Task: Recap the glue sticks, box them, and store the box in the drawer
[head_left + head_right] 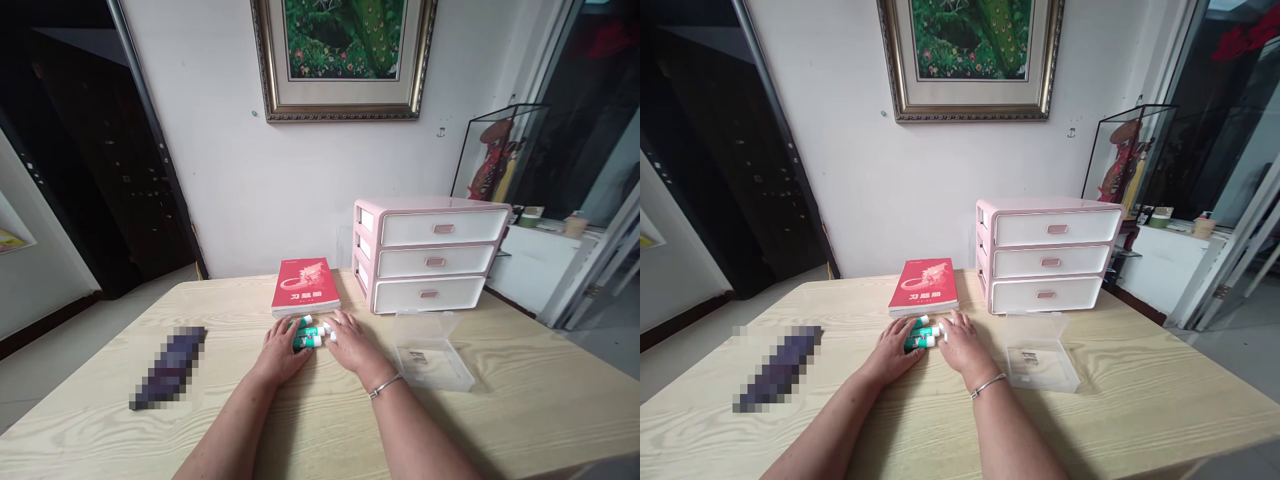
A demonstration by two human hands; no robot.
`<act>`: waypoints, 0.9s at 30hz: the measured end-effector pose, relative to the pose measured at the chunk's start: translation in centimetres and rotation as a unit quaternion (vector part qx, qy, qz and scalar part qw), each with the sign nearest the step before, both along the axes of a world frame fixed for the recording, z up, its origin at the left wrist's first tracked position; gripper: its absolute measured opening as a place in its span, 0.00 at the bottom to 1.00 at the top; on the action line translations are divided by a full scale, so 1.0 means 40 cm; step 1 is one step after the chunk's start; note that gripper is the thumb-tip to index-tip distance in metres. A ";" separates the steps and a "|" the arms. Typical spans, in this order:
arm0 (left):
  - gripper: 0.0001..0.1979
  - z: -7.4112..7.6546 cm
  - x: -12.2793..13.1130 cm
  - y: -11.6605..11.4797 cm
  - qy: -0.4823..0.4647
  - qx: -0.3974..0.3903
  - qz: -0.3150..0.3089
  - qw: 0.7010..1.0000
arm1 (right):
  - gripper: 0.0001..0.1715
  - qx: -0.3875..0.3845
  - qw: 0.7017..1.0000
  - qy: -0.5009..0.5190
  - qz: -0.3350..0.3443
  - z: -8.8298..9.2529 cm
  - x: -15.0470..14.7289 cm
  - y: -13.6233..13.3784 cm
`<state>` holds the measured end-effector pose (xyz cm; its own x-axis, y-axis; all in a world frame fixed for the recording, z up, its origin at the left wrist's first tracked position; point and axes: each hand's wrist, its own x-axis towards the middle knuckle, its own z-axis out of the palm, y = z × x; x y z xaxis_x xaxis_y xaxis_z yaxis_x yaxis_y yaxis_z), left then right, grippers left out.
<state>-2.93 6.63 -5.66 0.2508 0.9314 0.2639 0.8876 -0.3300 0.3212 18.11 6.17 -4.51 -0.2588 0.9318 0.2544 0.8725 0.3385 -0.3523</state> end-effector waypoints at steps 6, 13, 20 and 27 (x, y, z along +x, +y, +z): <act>0.30 -0.004 -0.004 -0.001 -0.024 0.002 -0.070 0.997 | 0.26 0.025 0.999 0.015 0.014 -0.013 0.003 0.007; 0.29 0.000 -0.009 0.002 -0.056 -0.005 -0.111 0.992 | 0.20 0.021 0.999 0.034 -0.006 -0.003 0.007 -0.005; 0.34 -0.017 -0.020 0.009 -0.094 -0.009 -0.117 0.989 | 0.21 0.050 0.997 0.060 -0.008 0.016 0.010 -0.013; 0.24 0.026 -0.019 -0.035 -0.255 0.073 -0.049 0.963 | 0.15 0.042 0.950 0.308 -0.027 0.049 -0.015 -0.031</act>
<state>-3.70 5.23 -4.62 0.1387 0.8535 0.5023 0.5894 -0.4787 0.6507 17.52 4.94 -2.55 0.0111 0.9093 0.4160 0.5258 0.3485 -0.7759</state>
